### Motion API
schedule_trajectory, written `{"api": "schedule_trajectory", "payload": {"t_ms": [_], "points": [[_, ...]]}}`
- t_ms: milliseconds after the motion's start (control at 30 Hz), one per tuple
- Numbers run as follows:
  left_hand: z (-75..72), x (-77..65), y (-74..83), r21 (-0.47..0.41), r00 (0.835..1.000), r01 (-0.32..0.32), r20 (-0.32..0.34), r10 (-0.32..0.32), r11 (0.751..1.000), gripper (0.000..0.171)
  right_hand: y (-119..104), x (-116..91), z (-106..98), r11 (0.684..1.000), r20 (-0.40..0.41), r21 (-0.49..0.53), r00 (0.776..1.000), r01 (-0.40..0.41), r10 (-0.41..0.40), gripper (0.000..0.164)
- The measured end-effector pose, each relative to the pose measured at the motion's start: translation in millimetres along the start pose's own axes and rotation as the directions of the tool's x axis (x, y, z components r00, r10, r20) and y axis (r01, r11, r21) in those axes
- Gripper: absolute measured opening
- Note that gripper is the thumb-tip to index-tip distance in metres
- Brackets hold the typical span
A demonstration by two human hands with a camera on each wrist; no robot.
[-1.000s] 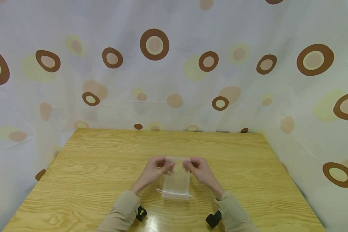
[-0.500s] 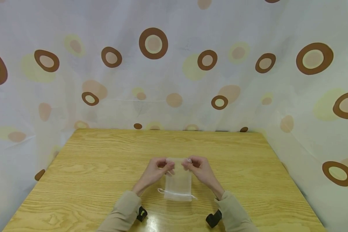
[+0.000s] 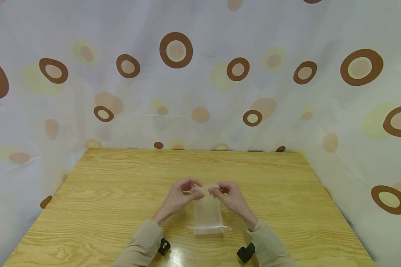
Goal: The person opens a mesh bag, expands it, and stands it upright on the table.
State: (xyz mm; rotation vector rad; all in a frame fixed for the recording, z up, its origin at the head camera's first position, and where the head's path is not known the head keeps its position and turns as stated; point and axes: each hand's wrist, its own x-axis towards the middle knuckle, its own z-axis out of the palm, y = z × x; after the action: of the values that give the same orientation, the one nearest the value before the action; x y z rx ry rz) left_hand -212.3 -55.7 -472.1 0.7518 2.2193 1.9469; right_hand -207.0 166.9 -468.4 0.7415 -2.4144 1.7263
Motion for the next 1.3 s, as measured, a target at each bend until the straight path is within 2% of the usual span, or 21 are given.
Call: {"api": "schedule_trajectory", "payload": {"t_ms": [200,433,700,833,933,1133,1300], "points": [[-0.1,0.7,-0.1,-0.006,1.0,-0.002,-0.013,0.001,1.0,0.02,-2.8,0.3,0.7,0.997,0.038,0.074,0.999,-0.01,0.007,0.013],[-0.2,0.3,0.0,-0.001,1.0,-0.012,0.002,0.012,1.0,0.018,-4.4,-1.0,2.0,0.995,0.007,0.094,1.0,-0.03,0.03,0.018],[0.7,-0.8,-0.3,0.036,1.0,0.007,-0.03,-0.006,0.999,0.025,-2.6,-1.2,5.2,0.995,-0.024,0.097,1.0,0.003,-0.001,0.021],[1.0,-1.0,0.3,0.02,1.0,-0.013,-0.027,0.014,1.0,0.04,-0.9,-0.5,6.5,0.994,-0.052,0.097,0.998,0.046,-0.041,0.022],[1.8,-0.6,0.3,0.025,0.999,-0.03,-0.023,0.03,0.999,0.043,-0.8,-0.6,7.8,0.993,-0.063,0.105,0.997,0.054,-0.048,0.024],[4.1,1.2,0.2,0.049,0.998,-0.035,-0.049,0.037,0.998,0.021,-3.4,-1.8,8.4,0.994,-0.051,0.106,0.999,0.009,-0.004,0.022],[3.7,0.3,0.6,0.061,0.996,-0.065,-0.061,0.068,0.996,0.008,-2.1,-1.0,8.2,0.988,-0.028,0.152,0.999,0.023,-0.018,0.026]]}}
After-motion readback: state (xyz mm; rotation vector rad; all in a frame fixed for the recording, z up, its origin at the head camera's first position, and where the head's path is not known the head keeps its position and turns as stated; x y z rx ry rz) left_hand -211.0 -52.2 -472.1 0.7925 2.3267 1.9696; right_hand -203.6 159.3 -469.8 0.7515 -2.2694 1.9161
